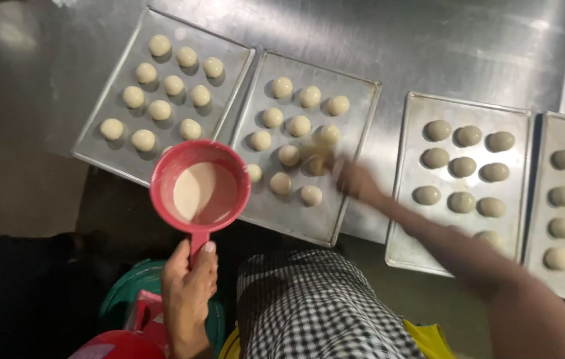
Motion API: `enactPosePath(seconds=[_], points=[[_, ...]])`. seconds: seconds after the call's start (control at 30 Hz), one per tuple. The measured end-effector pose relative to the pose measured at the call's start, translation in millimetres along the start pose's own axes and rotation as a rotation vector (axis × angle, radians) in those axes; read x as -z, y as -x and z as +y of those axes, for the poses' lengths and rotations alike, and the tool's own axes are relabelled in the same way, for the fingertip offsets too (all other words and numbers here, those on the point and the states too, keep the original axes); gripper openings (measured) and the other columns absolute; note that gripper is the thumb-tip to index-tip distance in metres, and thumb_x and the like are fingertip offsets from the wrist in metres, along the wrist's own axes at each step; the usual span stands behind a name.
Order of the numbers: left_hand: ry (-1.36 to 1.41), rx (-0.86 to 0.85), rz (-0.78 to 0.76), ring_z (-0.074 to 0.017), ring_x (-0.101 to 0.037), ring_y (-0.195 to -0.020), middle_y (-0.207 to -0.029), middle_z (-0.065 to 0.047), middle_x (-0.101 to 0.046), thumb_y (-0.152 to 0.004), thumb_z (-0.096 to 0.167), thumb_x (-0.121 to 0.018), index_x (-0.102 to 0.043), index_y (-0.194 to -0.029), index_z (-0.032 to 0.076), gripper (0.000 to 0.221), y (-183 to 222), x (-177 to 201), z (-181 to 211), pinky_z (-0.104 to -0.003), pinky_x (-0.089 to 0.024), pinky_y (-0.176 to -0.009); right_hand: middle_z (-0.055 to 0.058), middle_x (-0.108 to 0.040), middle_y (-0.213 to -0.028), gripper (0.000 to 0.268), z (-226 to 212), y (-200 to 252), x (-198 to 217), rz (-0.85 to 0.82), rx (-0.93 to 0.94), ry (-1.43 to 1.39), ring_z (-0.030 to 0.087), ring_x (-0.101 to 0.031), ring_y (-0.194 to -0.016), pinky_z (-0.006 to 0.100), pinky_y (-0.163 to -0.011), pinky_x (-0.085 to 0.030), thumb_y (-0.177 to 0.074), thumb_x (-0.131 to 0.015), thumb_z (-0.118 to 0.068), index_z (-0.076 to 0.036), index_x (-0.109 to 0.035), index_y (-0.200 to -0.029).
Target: Apply egg wash or glaze to unbaked buns on baking sheets using a brush.
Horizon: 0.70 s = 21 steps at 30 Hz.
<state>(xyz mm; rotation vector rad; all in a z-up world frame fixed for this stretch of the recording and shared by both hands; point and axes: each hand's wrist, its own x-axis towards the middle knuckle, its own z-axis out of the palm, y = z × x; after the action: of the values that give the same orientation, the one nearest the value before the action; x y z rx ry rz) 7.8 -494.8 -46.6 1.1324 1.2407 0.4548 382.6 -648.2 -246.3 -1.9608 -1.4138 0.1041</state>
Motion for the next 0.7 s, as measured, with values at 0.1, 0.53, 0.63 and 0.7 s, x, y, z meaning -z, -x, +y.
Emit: enactPosePath(seconds=[0.1,0.53,0.63,0.7], points=[[-0.037,0.021,-0.089,-0.0042,-0.036,-0.045,-0.062,0.005,-0.046,-0.094,0.023,-0.07,-0.056,-0.088,0.008,0.021,-16,-7,-11,-0.023,-0.026,-0.037,0.017,-0.066,-0.116,0.04,-140,73,38,-0.299,0.17,-0.232,0.036,-0.065,-0.101,0.044,-0.082,-0.056,-0.078,-0.07,-0.009,-0.003,-0.066,-0.117],[-0.522,-0.676,-0.767,-0.0462,-0.067,-0.087,-0.085,-0.025,-0.069,-0.09,0.018,-0.066,-0.063,-0.1,0.001,0.02,-15,-124,-29,-0.047,-0.053,-0.065,0.007,-0.071,-0.112,0.029,-233,130,202,0.837,-0.283,-0.139,0.015,-0.068,-0.104,0.029,-0.095,-0.058,-0.093,-0.082,0.002,-0.005,-0.066,-0.116],[-0.63,-0.603,-0.859,-0.048,-0.066,-0.089,-0.089,-0.025,-0.068,-0.09,0.022,-0.068,-0.062,-0.096,0.001,0.022,3,-157,-35,-0.05,-0.051,-0.069,0.01,-0.071,-0.105,0.033,-235,131,208,0.693,-0.405,0.207,0.019,-0.067,-0.102,0.032,-0.092,-0.055,-0.079,-0.087,0.004,0.0,-0.068,-0.105],[-0.68,-0.596,-0.92,-0.0481,-0.065,-0.092,-0.088,-0.026,-0.067,-0.091,0.023,-0.069,-0.06,-0.094,0.0,0.024,20,-171,-36,-0.051,-0.051,-0.068,0.009,-0.07,-0.104,0.03,-229,143,201,0.694,-0.461,0.105,0.017,-0.069,-0.099,0.03,-0.089,-0.057,-0.08,-0.084,0.003,0.0,-0.068,-0.106]])
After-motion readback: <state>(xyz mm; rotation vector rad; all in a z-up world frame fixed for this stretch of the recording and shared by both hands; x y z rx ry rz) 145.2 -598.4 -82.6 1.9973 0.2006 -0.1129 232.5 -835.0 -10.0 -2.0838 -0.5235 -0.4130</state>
